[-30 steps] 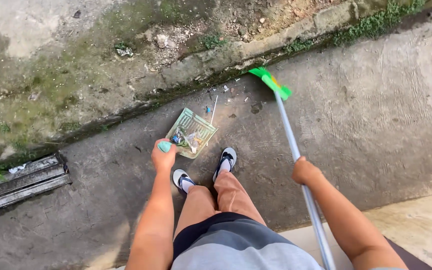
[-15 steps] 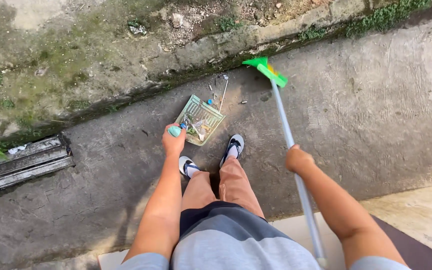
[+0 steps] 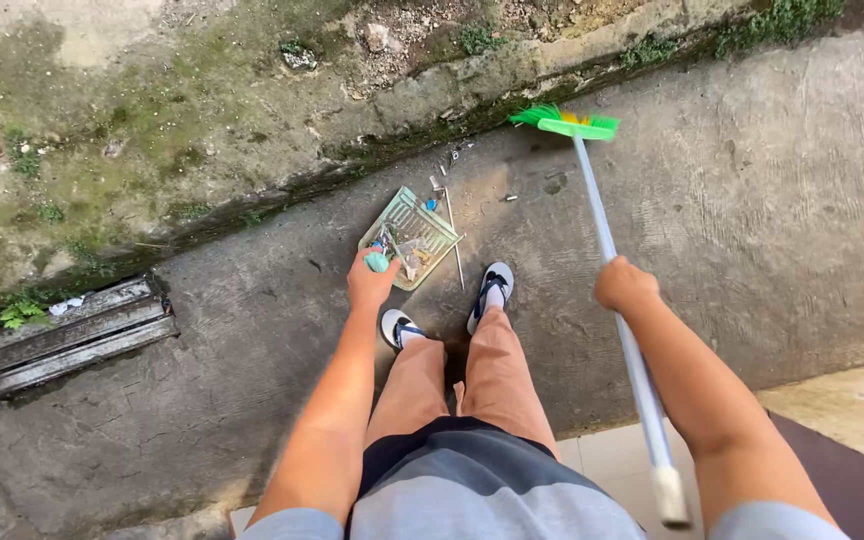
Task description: Sweeping an outdoor concrete area and collecting trash into a dustpan.
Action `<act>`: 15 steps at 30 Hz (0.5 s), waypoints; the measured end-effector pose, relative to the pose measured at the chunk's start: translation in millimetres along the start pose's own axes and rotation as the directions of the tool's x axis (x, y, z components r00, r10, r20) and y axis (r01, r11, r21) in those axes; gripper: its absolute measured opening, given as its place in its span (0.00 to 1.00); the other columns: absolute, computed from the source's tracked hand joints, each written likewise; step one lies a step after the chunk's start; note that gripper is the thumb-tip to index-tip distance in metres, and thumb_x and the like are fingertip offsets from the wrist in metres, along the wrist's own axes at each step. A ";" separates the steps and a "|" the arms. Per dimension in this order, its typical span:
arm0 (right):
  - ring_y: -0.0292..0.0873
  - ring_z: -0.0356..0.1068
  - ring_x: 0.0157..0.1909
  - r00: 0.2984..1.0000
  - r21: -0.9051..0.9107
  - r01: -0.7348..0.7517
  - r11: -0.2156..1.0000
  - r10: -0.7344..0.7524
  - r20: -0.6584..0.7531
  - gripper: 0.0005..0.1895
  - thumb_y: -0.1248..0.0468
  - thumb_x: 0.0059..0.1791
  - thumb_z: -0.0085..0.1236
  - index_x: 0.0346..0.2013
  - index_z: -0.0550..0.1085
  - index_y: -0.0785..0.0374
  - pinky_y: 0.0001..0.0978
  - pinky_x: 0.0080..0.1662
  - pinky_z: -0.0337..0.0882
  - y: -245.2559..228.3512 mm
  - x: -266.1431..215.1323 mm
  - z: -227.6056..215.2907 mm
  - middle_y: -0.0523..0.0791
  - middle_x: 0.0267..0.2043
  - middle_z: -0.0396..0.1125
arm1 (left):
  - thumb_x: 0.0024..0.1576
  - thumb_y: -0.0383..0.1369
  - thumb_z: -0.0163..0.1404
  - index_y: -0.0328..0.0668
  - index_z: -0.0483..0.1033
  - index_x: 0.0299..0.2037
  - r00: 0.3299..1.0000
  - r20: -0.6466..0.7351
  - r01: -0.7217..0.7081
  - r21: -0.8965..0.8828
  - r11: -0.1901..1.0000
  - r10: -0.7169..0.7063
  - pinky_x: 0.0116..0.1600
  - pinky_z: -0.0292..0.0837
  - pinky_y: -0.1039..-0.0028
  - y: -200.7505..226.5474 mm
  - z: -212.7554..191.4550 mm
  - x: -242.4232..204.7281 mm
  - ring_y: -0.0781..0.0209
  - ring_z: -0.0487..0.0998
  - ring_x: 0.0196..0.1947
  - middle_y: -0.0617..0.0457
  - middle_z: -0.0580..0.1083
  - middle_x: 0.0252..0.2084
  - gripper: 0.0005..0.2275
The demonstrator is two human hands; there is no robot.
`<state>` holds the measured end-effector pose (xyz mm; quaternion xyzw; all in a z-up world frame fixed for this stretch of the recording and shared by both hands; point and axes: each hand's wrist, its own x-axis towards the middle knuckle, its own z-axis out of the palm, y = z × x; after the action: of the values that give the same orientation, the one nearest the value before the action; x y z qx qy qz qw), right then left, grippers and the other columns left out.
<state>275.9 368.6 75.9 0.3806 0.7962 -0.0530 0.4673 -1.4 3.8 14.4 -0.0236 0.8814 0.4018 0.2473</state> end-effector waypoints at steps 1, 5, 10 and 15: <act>0.55 0.72 0.62 1.000 -0.001 0.000 1.000 0.000 0.005 0.22 0.60 0.52 0.50 0.59 0.70 0.66 0.48 0.59 0.74 -7.9 0.1 9.2 0.52 0.63 0.69 | 0.44 0.44 0.67 0.47 0.78 0.49 1.000 0.002 0.004 0.002 1.000 -0.004 0.52 0.74 0.58 -2.9 0.6 -3.2 0.46 0.81 0.47 0.44 0.80 0.45 0.23; 0.54 0.74 0.60 0.997 -0.057 0.057 0.997 -0.054 0.050 0.23 0.59 0.54 0.47 0.61 0.66 0.67 0.47 0.57 0.75 -23.2 -50.7 32.3 0.52 0.60 0.71 | 0.44 0.45 0.67 0.48 0.78 0.50 0.995 0.094 -0.048 0.087 0.995 0.039 0.53 0.75 0.57 -11.1 1.8 -2.2 0.44 0.80 0.49 0.43 0.80 0.46 0.25; 0.57 0.74 0.58 0.989 -0.020 0.051 0.999 -0.047 0.143 0.24 0.56 0.54 0.46 0.60 0.61 0.67 0.49 0.59 0.72 -11.5 -135.6 31.3 0.57 0.56 0.71 | 0.43 0.44 0.66 0.48 0.78 0.50 0.995 0.096 -0.048 0.077 0.996 0.040 0.53 0.75 0.58 -17.1 -0.7 1.6 0.45 0.81 0.48 0.43 0.80 0.46 0.24; 0.63 0.74 0.56 0.997 0.194 -0.028 0.981 0.013 0.080 0.20 0.62 0.53 0.43 0.57 0.63 0.70 0.53 0.58 0.72 -19.4 -79.4 89.1 0.64 0.54 0.71 | 0.43 0.44 0.66 0.48 0.78 0.49 0.998 0.036 -0.046 0.036 0.998 0.044 0.53 0.75 0.58 -28.5 6.4 7.2 0.45 0.81 0.48 0.43 0.80 0.45 0.24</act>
<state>347.6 271.6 83.2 0.4303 0.7642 -0.1410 0.4593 1.8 -9.6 -12.3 0.0079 0.8845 0.3914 0.2539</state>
